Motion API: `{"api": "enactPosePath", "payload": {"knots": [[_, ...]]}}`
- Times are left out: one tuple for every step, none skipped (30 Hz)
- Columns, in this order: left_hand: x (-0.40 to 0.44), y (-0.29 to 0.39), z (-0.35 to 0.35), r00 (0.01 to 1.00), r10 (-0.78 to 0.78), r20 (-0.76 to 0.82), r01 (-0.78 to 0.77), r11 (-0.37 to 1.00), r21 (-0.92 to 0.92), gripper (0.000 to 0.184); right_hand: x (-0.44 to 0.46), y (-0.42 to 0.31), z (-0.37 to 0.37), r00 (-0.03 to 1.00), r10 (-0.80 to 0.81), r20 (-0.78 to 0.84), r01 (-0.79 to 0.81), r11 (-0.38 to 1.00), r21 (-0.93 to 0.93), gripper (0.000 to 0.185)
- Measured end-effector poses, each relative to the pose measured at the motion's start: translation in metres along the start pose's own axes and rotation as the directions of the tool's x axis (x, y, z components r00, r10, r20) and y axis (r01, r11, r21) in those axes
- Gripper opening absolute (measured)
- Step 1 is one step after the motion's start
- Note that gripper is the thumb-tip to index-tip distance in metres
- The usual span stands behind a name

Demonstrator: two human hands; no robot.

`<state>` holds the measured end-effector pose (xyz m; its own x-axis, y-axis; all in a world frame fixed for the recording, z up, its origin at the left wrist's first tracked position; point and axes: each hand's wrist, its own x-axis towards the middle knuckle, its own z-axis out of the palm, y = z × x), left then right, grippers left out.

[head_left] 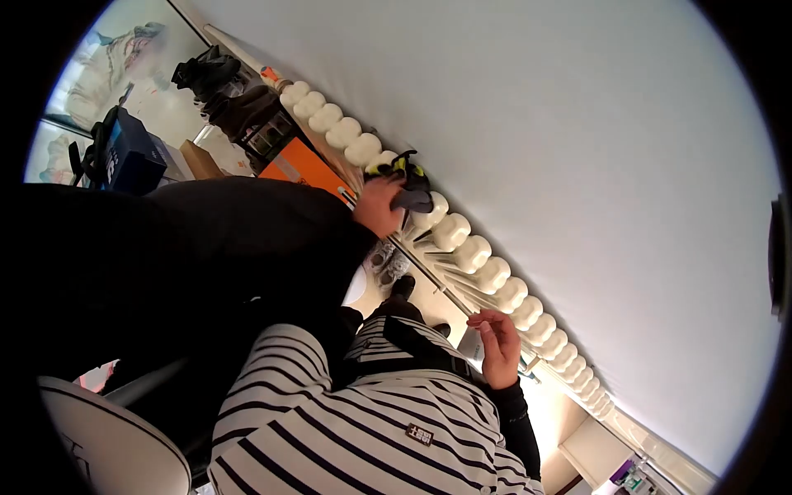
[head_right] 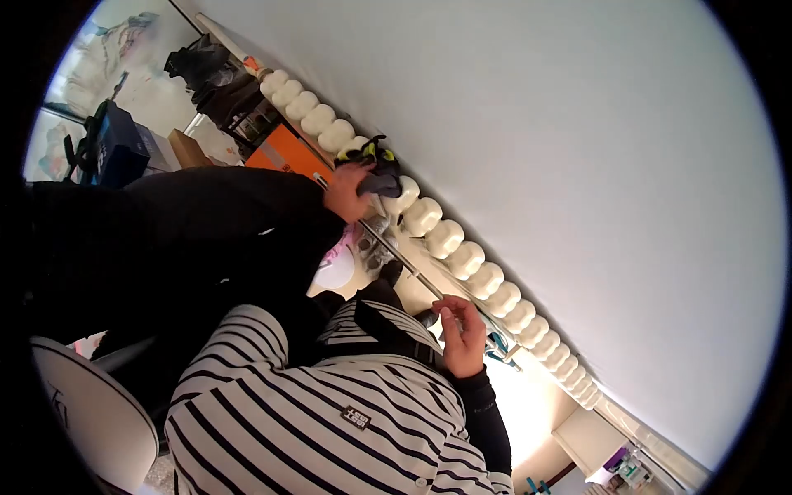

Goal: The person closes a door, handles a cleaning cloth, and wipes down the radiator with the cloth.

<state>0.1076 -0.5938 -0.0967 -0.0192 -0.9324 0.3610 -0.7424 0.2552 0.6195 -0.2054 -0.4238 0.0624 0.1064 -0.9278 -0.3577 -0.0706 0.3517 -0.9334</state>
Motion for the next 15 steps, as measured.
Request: {"api": "enactPosePath", "payload": {"knots": [[0.012,-0.004,-0.016,0.992,0.119,0.047,-0.122,0.989,0.078,0.047,-0.001,0.001,-0.002,1.0,-0.012,-0.007,0.012,1.0,0.026,0.024],[0.014,-0.002,-0.011,0.996,0.082,-0.022,-0.08,0.992,0.098,0.047,0.0,0.002,-0.004,0.999,-0.037,-0.012,0.037,0.999,0.001,0.024],[0.011,0.003,-0.002,0.995,0.041,-0.089,-0.031,0.993,0.113,0.046,-0.001,0.002,-0.006,0.998,-0.056,-0.015,0.055,0.998,-0.026,0.024],[0.006,0.01,0.008,0.987,0.0,-0.158,0.021,0.992,0.127,0.046,-0.003,0.003,-0.007,0.997,-0.075,-0.015,0.074,0.996,-0.053,0.024],[0.003,0.032,0.024,0.936,-0.125,-0.328,0.167,0.98,0.104,0.036,-0.004,0.005,-0.007,0.997,-0.072,-0.025,0.071,0.997,-0.036,0.024],[0.006,0.034,0.022,0.926,-0.335,-0.173,0.319,0.941,-0.113,0.035,-0.003,0.006,-0.006,0.996,-0.082,-0.035,0.081,0.996,-0.021,0.024],[0.009,0.044,0.014,0.865,-0.502,0.031,0.488,0.822,-0.293,0.034,-0.003,0.007,-0.006,0.995,-0.085,-0.044,0.085,0.996,-0.012,0.024],[0.011,0.055,0.008,0.752,-0.605,0.262,0.653,0.634,-0.414,0.033,-0.003,0.006,-0.007,0.995,-0.086,-0.051,0.086,0.996,-0.006,0.025],[0.006,0.067,0.004,0.805,-0.525,0.277,0.538,0.447,-0.714,0.025,-0.004,0.003,-0.008,0.995,-0.083,-0.059,0.084,0.996,0.013,0.024],[0.006,0.065,0.005,0.725,-0.555,0.407,0.573,0.16,-0.804,0.022,-0.003,0.002,-0.009,0.993,-0.088,-0.077,0.091,0.995,0.04,0.024],[0.006,0.064,0.003,0.643,-0.544,0.539,0.563,-0.143,-0.814,0.02,-0.003,0.001,-0.011,0.992,-0.09,-0.093,0.096,0.993,0.069,0.023],[0.006,0.063,0.001,0.569,-0.489,0.661,0.502,-0.43,-0.75,0.018,-0.003,0.002,-0.014,0.99,-0.094,-0.108,0.104,0.99,0.097,0.023],[0.006,0.063,-0.003,0.582,-0.506,0.637,0.464,-0.436,-0.771,0.019,-0.003,0.004,-0.019,0.989,-0.089,-0.115,0.101,0.989,0.108,0.022],[0.009,0.071,-0.015,0.594,-0.525,0.61,0.422,-0.442,-0.792,0.021,-0.003,0.005,-0.021,0.987,-0.095,-0.126,0.109,0.988,0.11,0.022],[0.012,0.081,-0.028,0.604,-0.545,0.581,0.376,-0.449,-0.811,0.022,-0.004,0.005,-0.024,0.986,-0.091,-0.142,0.108,0.987,0.12,0.023]]}}
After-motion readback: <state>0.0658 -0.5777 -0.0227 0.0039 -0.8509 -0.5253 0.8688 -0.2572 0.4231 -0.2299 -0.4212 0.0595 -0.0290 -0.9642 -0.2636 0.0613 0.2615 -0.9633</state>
